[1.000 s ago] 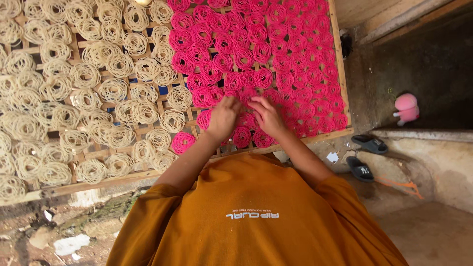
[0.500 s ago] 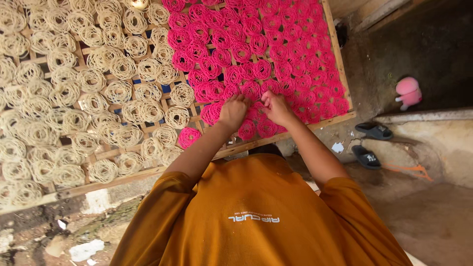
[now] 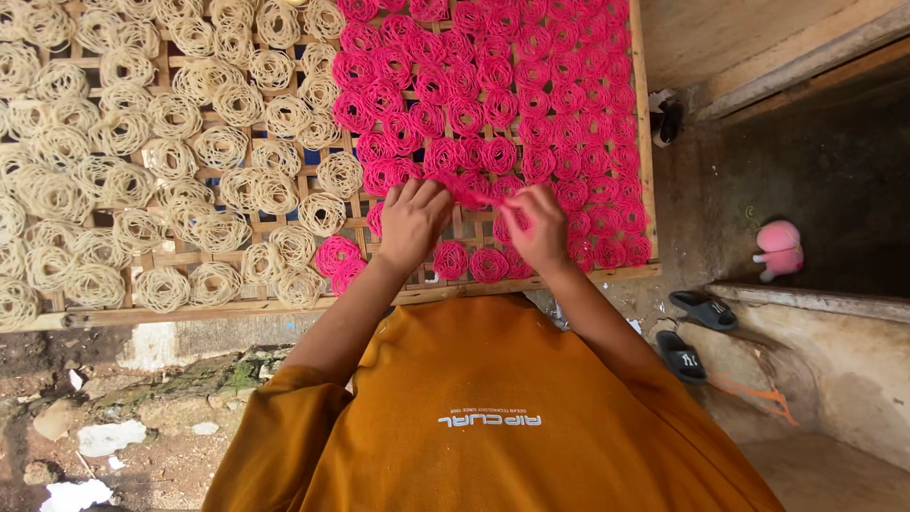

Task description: The person arranges pink noodle coils on a wooden drying rack that already holds beige noodle coils. They pick up coils and place them into empty slots on the rack, working methodically across the surface. The person then lifts the rack and carries it away.

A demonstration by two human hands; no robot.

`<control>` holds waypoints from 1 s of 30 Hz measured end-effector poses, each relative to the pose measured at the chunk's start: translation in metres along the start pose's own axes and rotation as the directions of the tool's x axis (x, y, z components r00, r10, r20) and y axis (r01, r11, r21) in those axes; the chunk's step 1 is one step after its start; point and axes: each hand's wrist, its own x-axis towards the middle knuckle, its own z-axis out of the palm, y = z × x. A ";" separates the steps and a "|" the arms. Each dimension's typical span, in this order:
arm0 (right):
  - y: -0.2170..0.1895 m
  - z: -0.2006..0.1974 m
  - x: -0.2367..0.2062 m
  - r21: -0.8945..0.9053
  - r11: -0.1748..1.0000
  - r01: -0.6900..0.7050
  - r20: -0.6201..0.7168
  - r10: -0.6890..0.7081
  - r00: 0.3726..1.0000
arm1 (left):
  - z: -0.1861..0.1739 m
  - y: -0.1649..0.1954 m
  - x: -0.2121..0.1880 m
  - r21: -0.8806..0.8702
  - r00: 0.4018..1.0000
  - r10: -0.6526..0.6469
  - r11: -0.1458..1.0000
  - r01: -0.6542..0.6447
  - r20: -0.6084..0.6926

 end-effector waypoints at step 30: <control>-0.007 0.009 -0.009 0.617 0.614 -0.492 0.460 0.226 0.859 | 0.037 0.000 -0.004 0.005 0.901 -0.123 0.991 0.132 0.416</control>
